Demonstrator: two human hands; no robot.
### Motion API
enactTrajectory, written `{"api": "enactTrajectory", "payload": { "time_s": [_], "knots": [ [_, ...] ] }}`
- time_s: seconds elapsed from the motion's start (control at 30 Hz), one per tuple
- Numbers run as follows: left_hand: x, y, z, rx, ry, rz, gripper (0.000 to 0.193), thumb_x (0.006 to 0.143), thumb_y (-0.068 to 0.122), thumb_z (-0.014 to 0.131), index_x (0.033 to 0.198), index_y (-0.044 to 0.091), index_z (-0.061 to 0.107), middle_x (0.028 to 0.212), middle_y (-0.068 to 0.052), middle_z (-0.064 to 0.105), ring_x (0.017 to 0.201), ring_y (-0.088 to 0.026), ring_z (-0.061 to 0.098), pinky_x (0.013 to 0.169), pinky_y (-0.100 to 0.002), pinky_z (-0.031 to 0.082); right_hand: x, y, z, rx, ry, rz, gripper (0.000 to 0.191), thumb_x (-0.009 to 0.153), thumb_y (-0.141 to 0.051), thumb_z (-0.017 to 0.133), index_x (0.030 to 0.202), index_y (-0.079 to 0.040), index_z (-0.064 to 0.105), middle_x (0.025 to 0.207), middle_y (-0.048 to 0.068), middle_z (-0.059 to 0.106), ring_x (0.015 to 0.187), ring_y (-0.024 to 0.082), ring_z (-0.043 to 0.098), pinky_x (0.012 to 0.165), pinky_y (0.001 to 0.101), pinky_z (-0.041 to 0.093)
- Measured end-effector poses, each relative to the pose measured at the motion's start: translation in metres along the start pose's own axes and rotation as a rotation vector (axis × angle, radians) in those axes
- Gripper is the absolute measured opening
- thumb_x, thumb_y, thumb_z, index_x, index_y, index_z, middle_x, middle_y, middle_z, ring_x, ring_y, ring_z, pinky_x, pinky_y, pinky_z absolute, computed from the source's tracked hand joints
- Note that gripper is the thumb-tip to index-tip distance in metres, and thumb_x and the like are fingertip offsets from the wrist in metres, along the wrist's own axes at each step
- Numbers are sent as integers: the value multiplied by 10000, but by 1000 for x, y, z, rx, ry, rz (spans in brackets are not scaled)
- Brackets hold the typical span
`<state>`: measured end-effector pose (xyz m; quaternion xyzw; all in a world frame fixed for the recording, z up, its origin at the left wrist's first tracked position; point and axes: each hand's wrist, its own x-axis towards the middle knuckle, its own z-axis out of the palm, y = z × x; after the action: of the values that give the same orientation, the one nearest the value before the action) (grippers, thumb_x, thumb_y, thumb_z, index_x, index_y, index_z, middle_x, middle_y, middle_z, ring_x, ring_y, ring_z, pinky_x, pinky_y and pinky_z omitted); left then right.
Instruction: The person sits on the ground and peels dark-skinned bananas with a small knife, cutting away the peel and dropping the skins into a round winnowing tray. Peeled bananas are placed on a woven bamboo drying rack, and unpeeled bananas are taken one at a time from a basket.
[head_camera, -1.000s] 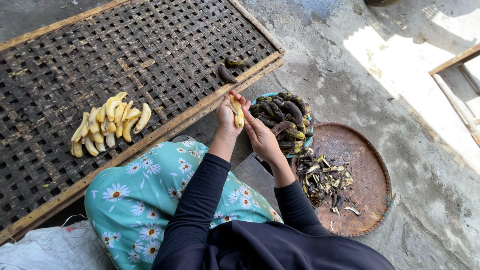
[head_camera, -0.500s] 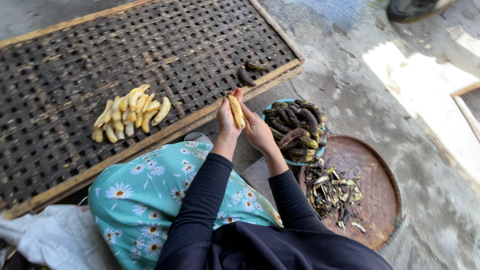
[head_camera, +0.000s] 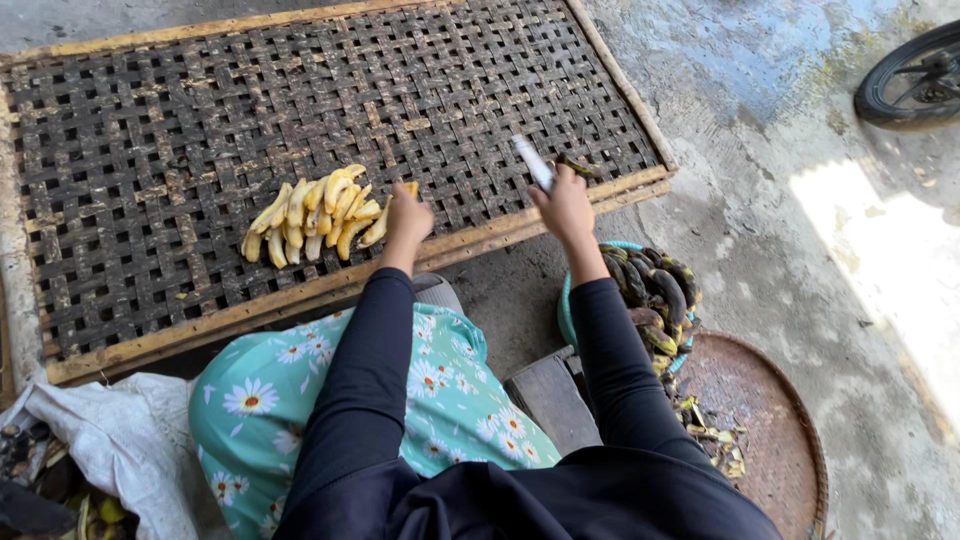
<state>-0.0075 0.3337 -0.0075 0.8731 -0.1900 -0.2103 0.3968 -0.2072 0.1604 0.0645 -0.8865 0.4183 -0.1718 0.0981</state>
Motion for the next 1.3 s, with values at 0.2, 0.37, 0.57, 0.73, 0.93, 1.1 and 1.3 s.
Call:
{"api": "enactTrajectory", "payload": {
  "time_s": [0.2, 0.37, 0.57, 0.73, 0.93, 1.1, 1.3],
  "knots": [
    [24, -52, -38, 597, 364, 158, 223, 1003, 115, 616, 1224, 96, 632, 1247, -163, 594, 1187, -331, 568, 964, -492, 482, 23, 40, 38, 70, 77, 200, 416, 820, -266, 828, 1095, -45, 607, 1201, 191, 640, 1041, 429, 636, 843, 522, 528],
    [39, -60, -25, 737, 392, 289, 165, 1012, 154, 605, 1150, 95, 672, 1232, -104, 595, 1166, -285, 572, 964, -441, 463, 37, 38, 49, -53, -29, 237, 308, 845, -207, 785, 1070, -69, 627, 1224, 167, 648, 1064, 405, 650, 834, 528, 530],
    [49, -60, -8, 757, 561, 467, 260, 953, 115, 635, 1212, 95, 647, 1228, -105, 592, 1177, -289, 569, 1046, -509, 427, 48, 48, 56, -84, -37, 157, 215, 912, -190, 778, 1028, -66, 647, 993, 171, 734, 915, 383, 692, 756, 505, 545],
    [35, 5, 12, 538, 409, 792, 386, 975, 36, 634, 1351, 120, 601, 1305, -66, 569, 1266, -249, 554, 1196, -618, 284, 29, 59, 39, 1102, -155, 452, 206, 930, -201, 749, 1070, -80, 660, 872, 98, 736, 591, 108, 544, 489, 290, 454],
    [-74, 100, 99, 422, 369, 1385, 502, 905, 145, 700, 1395, 135, 590, 1287, -68, 623, 1232, -263, 586, 1111, -497, 446, -46, 80, -20, 1486, -250, 466, 153, 997, -195, 657, 1096, -81, 637, 865, 66, 716, 554, 66, 479, 449, 249, 413],
    [-140, 138, 132, 155, 206, 1383, 403, 918, 162, 728, 1301, 100, 623, 1186, -53, 690, 1106, -238, 685, 907, -370, 574, -117, 114, -75, 1439, -18, 370, 327, 1079, -311, 569, 1287, -58, 573, 815, 15, 602, 574, 75, 491, 455, 250, 427],
    [-210, 166, 138, -39, 37, 1307, 418, 821, 258, 779, 1200, 109, 685, 1042, -48, 689, 926, -249, 702, 711, -396, 584, -205, 111, -121, 855, 294, 177, 587, 1131, -344, 473, 1651, -119, 319, 880, 34, 545, 727, 133, 528, 621, 298, 454]
  ]
}}
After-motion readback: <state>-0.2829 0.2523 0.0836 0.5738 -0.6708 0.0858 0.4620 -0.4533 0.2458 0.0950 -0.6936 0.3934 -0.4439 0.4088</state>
